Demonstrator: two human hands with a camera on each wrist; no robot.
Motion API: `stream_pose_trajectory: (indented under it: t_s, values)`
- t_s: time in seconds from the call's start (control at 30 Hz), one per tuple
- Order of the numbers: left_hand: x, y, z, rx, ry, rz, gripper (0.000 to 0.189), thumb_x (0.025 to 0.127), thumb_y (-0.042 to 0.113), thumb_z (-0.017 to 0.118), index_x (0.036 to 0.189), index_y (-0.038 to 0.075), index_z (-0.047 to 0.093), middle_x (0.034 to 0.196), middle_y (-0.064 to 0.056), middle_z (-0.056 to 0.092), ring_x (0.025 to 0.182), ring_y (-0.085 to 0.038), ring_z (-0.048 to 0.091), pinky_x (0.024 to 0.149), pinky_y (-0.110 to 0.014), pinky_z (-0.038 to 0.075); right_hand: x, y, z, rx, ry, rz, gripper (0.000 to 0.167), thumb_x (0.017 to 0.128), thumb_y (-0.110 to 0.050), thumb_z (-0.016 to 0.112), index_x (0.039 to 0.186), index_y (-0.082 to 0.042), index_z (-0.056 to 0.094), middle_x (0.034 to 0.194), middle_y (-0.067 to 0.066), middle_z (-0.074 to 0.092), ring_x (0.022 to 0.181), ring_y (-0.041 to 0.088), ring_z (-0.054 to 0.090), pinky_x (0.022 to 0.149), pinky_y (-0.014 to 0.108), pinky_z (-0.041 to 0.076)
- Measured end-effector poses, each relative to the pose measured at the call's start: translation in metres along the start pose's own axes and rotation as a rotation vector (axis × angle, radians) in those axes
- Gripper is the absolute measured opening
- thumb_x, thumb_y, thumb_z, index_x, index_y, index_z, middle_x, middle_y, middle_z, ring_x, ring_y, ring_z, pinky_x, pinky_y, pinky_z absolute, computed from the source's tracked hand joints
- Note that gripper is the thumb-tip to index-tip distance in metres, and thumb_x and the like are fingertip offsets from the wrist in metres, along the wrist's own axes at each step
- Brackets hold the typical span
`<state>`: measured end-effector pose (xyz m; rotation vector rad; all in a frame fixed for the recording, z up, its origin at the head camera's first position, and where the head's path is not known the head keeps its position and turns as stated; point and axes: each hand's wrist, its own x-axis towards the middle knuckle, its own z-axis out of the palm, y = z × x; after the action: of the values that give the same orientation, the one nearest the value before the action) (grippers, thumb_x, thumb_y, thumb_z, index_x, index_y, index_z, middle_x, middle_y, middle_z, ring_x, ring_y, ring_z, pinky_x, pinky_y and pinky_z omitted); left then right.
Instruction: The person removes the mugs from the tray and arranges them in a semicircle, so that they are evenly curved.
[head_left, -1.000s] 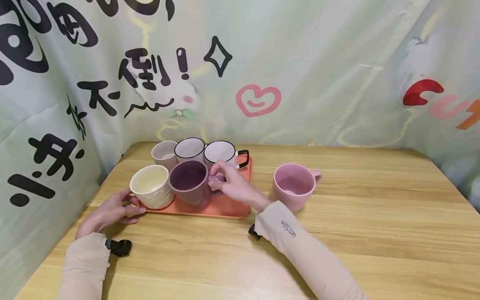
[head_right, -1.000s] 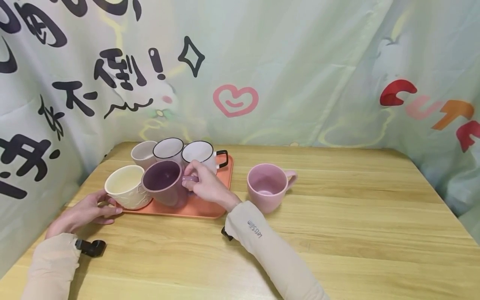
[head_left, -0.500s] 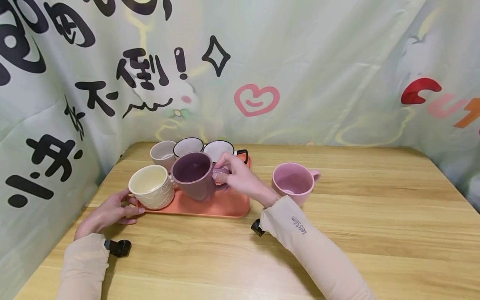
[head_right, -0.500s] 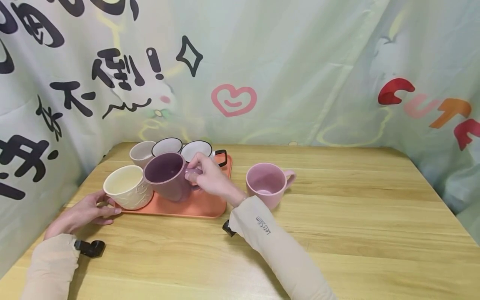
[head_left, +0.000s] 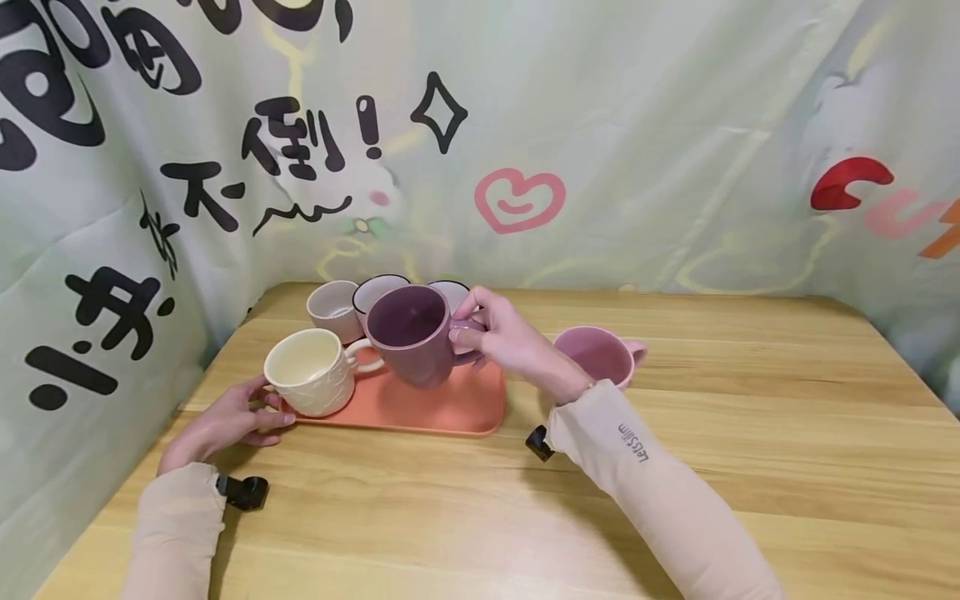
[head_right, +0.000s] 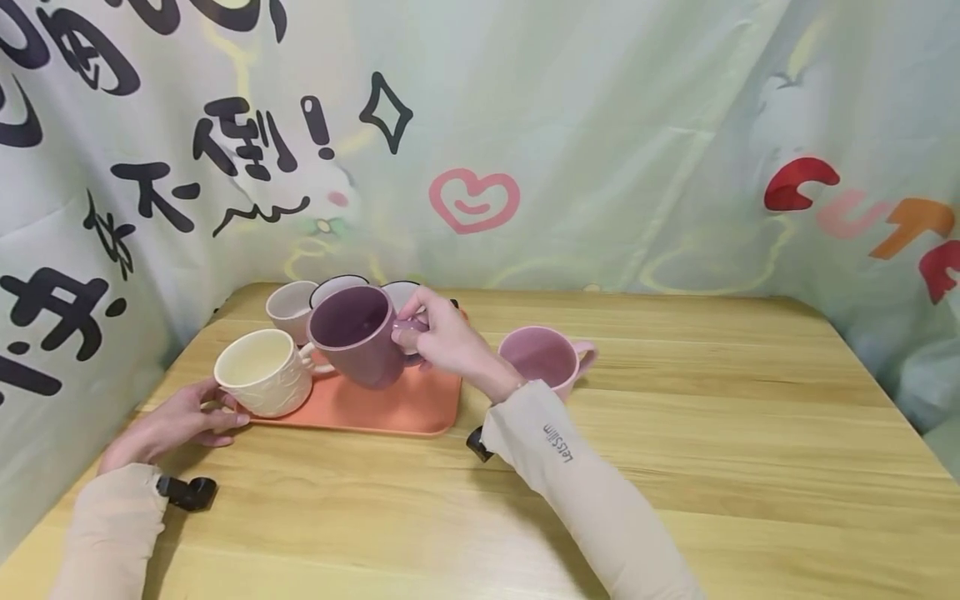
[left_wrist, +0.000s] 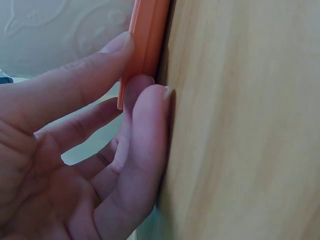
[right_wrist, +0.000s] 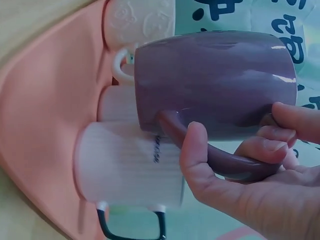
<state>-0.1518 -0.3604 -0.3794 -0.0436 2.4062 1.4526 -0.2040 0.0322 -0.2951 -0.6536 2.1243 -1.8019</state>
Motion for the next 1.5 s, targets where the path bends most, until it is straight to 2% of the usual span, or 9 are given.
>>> stream_pose_trajectory:
  t_s: [0.17,0.27,0.57,0.77,0.93,1.07,1.2,1.3,1.5]
  values:
    - [-0.002,-0.003,-0.003,0.01,-0.002,-0.001,0.067,0.094,0.002,0.07,0.142,-0.014,0.027,0.107,-0.018,0.047,0.085,-0.017,0.063,0.072,-0.035,0.062,-0.001,-0.008,-0.008,-0.002,0.023,-0.022,0.013,0.095,0.007,0.059,0.103,0.003,0.049,0.077,0.024,0.064,0.067,0.033,0.068,0.052,0.029,0.054]
    - [-0.005,-0.005,-0.005,0.017,0.006,-0.006,0.065,0.094,0.002,0.07,0.141,-0.014,0.028,0.107,-0.018,0.047,0.083,-0.016,0.063,0.071,-0.035,0.062,-0.002,-0.013,-0.013,0.0,0.015,-0.044,0.013,0.095,0.006,0.058,0.103,0.004,0.049,0.076,0.024,0.063,0.065,0.029,0.068,0.051,0.028,0.054]
    - [-0.001,-0.001,-0.001,0.02,-0.004,-0.011,0.069,0.094,0.006,0.072,0.144,-0.012,0.027,0.109,-0.02,0.047,0.086,-0.016,0.063,0.072,-0.036,0.062,-0.01,-0.021,-0.033,0.0,0.061,0.021,0.014,0.097,0.002,0.06,0.106,0.001,0.049,0.087,0.016,0.069,0.079,0.036,0.074,0.062,0.036,0.059]
    - [-0.001,-0.001,-0.002,0.028,0.007,-0.02,0.067,0.095,0.004,0.071,0.143,-0.012,0.028,0.108,-0.019,0.047,0.086,-0.017,0.063,0.072,-0.036,0.062,-0.014,-0.025,-0.043,-0.011,0.083,0.013,0.013,0.098,0.002,0.059,0.107,0.001,0.049,0.088,0.013,0.069,0.082,0.041,0.073,0.063,0.038,0.061]
    - [-0.001,-0.002,-0.002,0.034,0.004,-0.009,0.067,0.095,0.002,0.069,0.144,-0.014,0.027,0.108,-0.019,0.047,0.084,-0.016,0.063,0.07,-0.035,0.062,-0.016,-0.024,-0.053,-0.022,0.112,0.011,0.013,0.098,0.002,0.059,0.105,0.001,0.049,0.086,0.012,0.067,0.084,0.043,0.073,0.062,0.036,0.06]
    - [0.0,-0.002,-0.002,0.033,0.005,-0.011,0.068,0.096,0.001,0.069,0.145,-0.014,0.025,0.109,-0.019,0.047,0.083,-0.016,0.062,0.07,-0.034,0.062,-0.018,-0.025,-0.061,-0.031,0.128,0.013,0.013,0.098,0.002,0.06,0.105,0.002,0.049,0.087,0.011,0.067,0.084,0.04,0.073,0.063,0.035,0.059]
    - [0.0,-0.002,-0.001,0.034,0.008,-0.014,0.067,0.096,0.002,0.069,0.145,-0.013,0.026,0.109,-0.019,0.047,0.083,-0.016,0.062,0.07,-0.034,0.062,-0.02,-0.024,-0.068,-0.038,0.146,0.008,0.013,0.097,0.003,0.06,0.104,0.002,0.049,0.084,0.007,0.066,0.072,0.027,0.07,0.063,0.034,0.059]
    - [0.0,-0.002,0.0,0.025,0.006,-0.01,0.066,0.095,0.001,0.069,0.144,-0.014,0.027,0.108,-0.018,0.047,0.082,-0.016,0.062,0.071,-0.034,0.062,-0.021,-0.023,-0.073,-0.028,0.165,0.01,0.013,0.097,0.004,0.059,0.104,0.003,0.049,0.083,0.006,0.066,0.068,0.023,0.068,0.062,0.033,0.059]
    - [-0.001,-0.002,0.0,0.015,0.002,-0.004,0.064,0.094,0.0,0.07,0.142,-0.014,0.028,0.108,-0.018,0.047,0.082,-0.016,0.062,0.071,-0.034,0.062,-0.023,-0.022,-0.082,-0.006,0.179,0.01,0.013,0.097,0.005,0.059,0.104,0.003,0.048,0.087,0.01,0.066,0.076,0.032,0.074,0.062,0.032,0.059]
